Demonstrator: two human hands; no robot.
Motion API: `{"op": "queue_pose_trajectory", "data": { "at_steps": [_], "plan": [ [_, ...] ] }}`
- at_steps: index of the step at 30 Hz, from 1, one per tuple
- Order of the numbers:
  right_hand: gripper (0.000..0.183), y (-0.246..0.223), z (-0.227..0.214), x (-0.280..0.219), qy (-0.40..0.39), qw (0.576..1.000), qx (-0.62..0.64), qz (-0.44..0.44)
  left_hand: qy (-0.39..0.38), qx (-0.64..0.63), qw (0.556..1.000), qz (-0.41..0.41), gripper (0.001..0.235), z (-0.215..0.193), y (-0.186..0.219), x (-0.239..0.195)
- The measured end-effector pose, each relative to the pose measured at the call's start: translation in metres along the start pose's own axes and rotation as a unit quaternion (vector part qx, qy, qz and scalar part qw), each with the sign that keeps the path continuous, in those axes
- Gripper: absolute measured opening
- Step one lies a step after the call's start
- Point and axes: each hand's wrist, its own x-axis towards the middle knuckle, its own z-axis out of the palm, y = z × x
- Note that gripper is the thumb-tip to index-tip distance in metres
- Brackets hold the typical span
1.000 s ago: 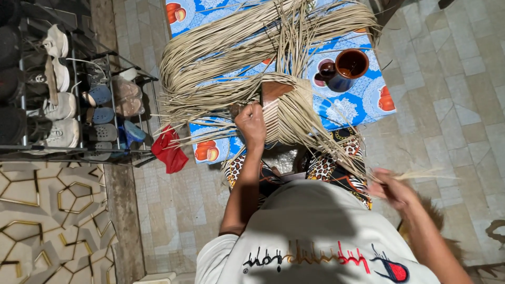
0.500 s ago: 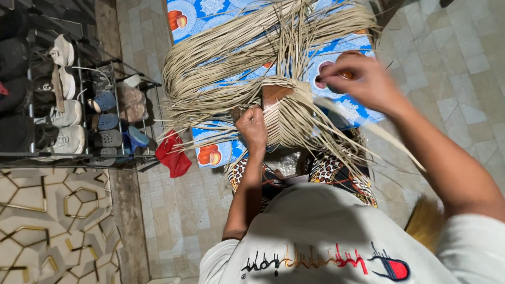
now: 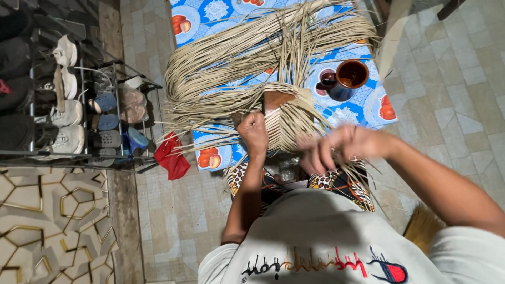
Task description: The person weaves a basket by hand using dried palm fronds. They repeatedly interlace the fronds around a partially formed basket base, adjusting and tightening the weave with both hands.
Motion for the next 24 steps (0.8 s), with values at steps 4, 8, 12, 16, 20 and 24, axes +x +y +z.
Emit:
{"op": "queue_pose_trajectory", "data": {
  "at_steps": [4,8,12,16,20,24],
  "plan": [
    [0.021,0.101,0.000,-0.074,-0.159,0.986,0.038,0.040,-0.005,-0.004,1.000,0.003,0.044,0.002,-0.002,-0.003],
    [0.029,0.180,-0.004,-0.150,-0.124,0.939,0.119,0.298,-0.049,-0.088,0.993,0.057,0.047,-0.002,0.030,-0.002],
    [0.040,0.194,-0.009,-0.200,-0.009,0.850,0.199,0.488,-0.048,-0.060,0.996,0.041,0.046,-0.001,0.030,-0.002],
    [0.032,0.113,-0.039,-0.172,0.011,0.985,0.128,0.113,-0.045,-0.077,0.995,0.037,0.047,-0.005,0.036,-0.001],
    [0.015,0.089,-0.100,-0.131,0.319,0.946,0.008,-0.058,-0.051,-0.066,0.996,0.022,0.048,-0.004,0.031,-0.003],
    [0.039,0.043,-0.130,-0.074,0.143,0.867,0.397,-0.265,-0.046,-0.096,0.994,0.035,0.047,-0.004,0.030,-0.002]
  ]
}}
